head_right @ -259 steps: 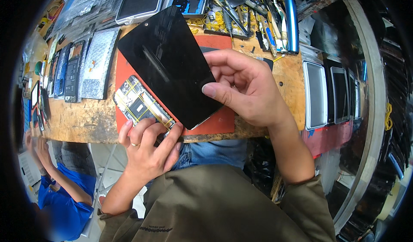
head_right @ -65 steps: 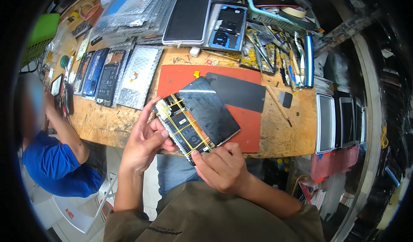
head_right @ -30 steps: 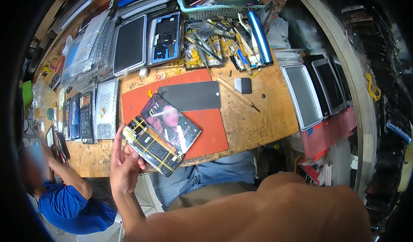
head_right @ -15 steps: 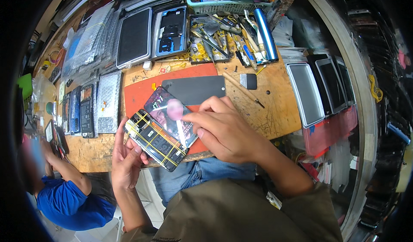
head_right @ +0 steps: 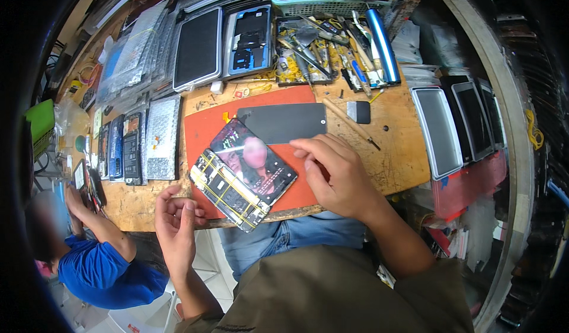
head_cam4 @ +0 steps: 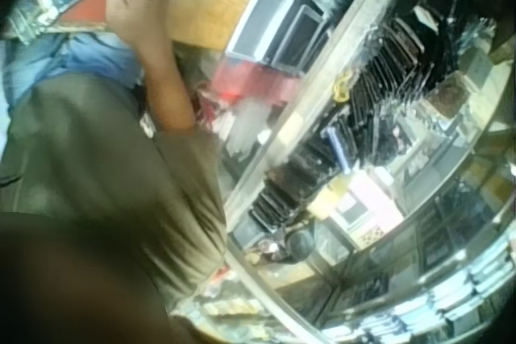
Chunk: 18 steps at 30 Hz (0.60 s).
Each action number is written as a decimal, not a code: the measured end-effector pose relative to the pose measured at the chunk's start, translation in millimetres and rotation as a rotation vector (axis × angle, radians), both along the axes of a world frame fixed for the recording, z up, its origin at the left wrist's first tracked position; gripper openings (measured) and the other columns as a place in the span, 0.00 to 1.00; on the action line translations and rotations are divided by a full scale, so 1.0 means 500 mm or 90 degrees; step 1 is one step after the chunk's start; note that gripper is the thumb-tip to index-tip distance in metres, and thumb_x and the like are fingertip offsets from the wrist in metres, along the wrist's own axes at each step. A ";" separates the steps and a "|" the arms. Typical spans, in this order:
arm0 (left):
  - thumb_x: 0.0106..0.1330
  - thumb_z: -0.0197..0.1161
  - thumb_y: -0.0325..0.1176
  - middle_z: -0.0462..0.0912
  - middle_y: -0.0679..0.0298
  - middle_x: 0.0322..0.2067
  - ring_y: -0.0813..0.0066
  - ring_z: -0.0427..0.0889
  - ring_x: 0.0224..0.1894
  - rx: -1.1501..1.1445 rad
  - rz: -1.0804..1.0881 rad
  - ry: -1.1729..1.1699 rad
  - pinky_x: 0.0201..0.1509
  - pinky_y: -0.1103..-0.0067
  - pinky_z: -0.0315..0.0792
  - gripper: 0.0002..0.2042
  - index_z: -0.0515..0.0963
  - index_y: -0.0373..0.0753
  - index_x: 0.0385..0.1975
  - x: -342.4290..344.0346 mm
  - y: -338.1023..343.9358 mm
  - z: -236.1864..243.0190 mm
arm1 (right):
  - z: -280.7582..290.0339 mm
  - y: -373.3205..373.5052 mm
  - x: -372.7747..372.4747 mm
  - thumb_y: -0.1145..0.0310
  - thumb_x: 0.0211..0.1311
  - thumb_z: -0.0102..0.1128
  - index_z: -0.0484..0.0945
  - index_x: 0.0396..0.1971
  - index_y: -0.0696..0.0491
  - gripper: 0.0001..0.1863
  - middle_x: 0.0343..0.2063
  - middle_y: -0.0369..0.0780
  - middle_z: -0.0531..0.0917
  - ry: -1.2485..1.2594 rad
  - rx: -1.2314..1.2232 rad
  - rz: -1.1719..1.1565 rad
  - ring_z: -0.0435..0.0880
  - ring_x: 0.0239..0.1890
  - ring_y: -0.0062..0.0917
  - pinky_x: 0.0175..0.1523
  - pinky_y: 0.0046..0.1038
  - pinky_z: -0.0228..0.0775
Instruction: The person disassembles a smartphone, removes the back cover, and handles the internal components. They then place a new back cover onto the phone chassis and use tape to secure parts. The person also handles a SIM card and a phone box during the process.
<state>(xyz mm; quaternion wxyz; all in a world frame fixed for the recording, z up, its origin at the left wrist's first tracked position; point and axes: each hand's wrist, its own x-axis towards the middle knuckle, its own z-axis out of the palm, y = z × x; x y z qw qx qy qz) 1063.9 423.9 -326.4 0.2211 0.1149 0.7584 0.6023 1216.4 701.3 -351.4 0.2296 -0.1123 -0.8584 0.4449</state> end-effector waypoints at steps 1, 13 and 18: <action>0.78 0.62 0.26 0.82 0.65 0.38 0.83 0.79 0.36 -0.041 0.035 -0.012 0.39 0.84 0.77 0.14 0.73 0.34 0.59 -0.004 0.002 0.002 | -0.004 -0.002 0.001 0.86 0.63 0.57 0.81 0.54 0.61 0.19 0.39 0.45 0.87 0.010 0.006 -0.004 0.86 0.40 0.33 0.49 0.32 0.78; 0.69 0.68 0.26 0.79 0.56 0.30 0.63 0.77 0.28 -0.370 -0.142 0.460 0.36 0.68 0.72 0.04 0.82 0.33 0.38 -0.029 0.139 0.021 | -0.022 -0.007 0.001 0.84 0.59 0.60 0.82 0.47 0.60 0.15 0.36 0.46 0.85 0.058 0.100 -0.024 0.84 0.39 0.40 0.46 0.39 0.75; 0.66 0.70 0.31 0.80 0.57 0.32 0.53 0.84 0.36 -0.478 -0.192 0.586 0.38 0.62 0.75 0.04 0.85 0.40 0.37 -0.035 0.146 0.035 | -0.020 -0.008 0.000 0.84 0.58 0.61 0.82 0.45 0.60 0.15 0.36 0.46 0.85 0.054 0.103 -0.031 0.83 0.39 0.42 0.46 0.41 0.73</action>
